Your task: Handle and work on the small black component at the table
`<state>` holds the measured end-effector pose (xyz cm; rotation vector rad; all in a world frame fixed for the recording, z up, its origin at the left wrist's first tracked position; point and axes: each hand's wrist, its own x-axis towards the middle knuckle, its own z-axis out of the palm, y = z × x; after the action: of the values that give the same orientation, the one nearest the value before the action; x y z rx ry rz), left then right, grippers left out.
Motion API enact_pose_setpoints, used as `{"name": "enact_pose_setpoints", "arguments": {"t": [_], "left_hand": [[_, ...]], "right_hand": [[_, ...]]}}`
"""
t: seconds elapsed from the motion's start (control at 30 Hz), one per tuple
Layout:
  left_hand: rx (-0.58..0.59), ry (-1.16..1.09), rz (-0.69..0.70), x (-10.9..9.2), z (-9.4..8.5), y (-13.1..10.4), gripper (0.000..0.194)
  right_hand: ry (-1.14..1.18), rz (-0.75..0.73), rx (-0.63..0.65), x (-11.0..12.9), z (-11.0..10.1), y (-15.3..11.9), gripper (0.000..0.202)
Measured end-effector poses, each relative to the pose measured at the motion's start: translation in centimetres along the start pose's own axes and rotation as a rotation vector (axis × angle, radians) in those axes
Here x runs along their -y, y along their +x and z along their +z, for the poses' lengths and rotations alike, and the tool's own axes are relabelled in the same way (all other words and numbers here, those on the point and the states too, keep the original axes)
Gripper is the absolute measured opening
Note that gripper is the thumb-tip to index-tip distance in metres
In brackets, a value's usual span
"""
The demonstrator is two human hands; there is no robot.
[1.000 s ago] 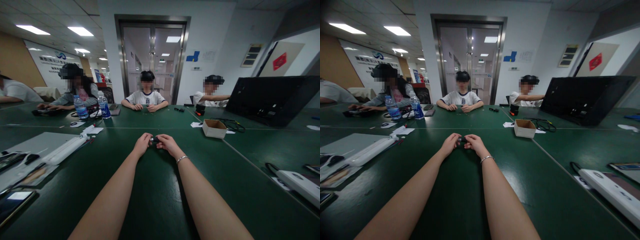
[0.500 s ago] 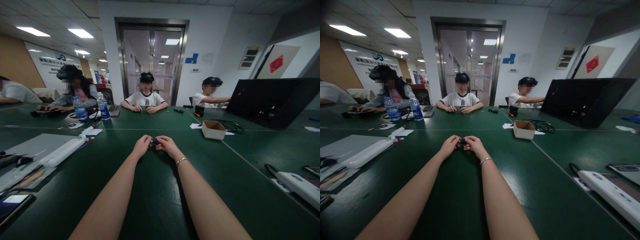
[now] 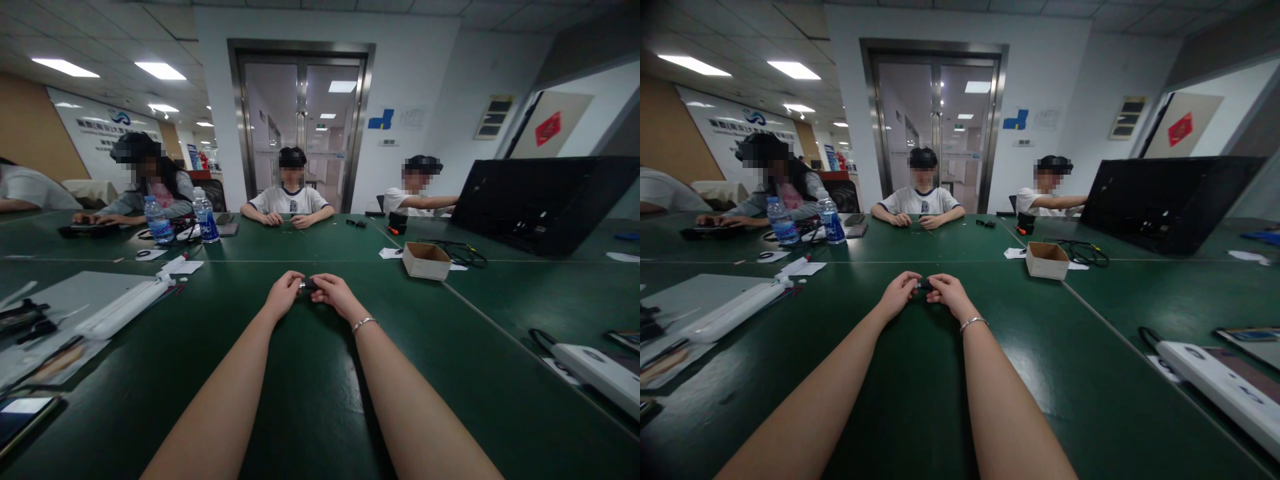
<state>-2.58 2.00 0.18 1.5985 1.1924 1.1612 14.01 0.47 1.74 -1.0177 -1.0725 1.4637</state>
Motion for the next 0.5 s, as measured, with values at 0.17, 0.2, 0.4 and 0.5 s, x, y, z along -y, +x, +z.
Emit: {"name": "enact_pose_setpoints", "arguments": {"t": [0.17,0.2,0.4,0.5], "left_hand": [[0.000,-0.017,-0.037,-0.19,0.08,-0.02,0.028],[0.004,-0.022,-0.032,-0.22,0.11,-0.02,0.029],[0.004,-0.025,-0.020,-0.12,0.15,0.04,0.029],[0.023,-0.019,-0.003,0.00,0.11,0.04,0.027]], "right_hand": [[0.002,-0.012,-0.002,-0.06,0.02,0.04,0.003],[0.004,-0.015,-0.001,-0.10,0.01,0.06,0.003],[0.010,-0.020,0.005,-0.15,-0.11,0.10,0.001],[0.010,-0.018,0.014,-0.14,-0.12,0.12,0.003]]}}
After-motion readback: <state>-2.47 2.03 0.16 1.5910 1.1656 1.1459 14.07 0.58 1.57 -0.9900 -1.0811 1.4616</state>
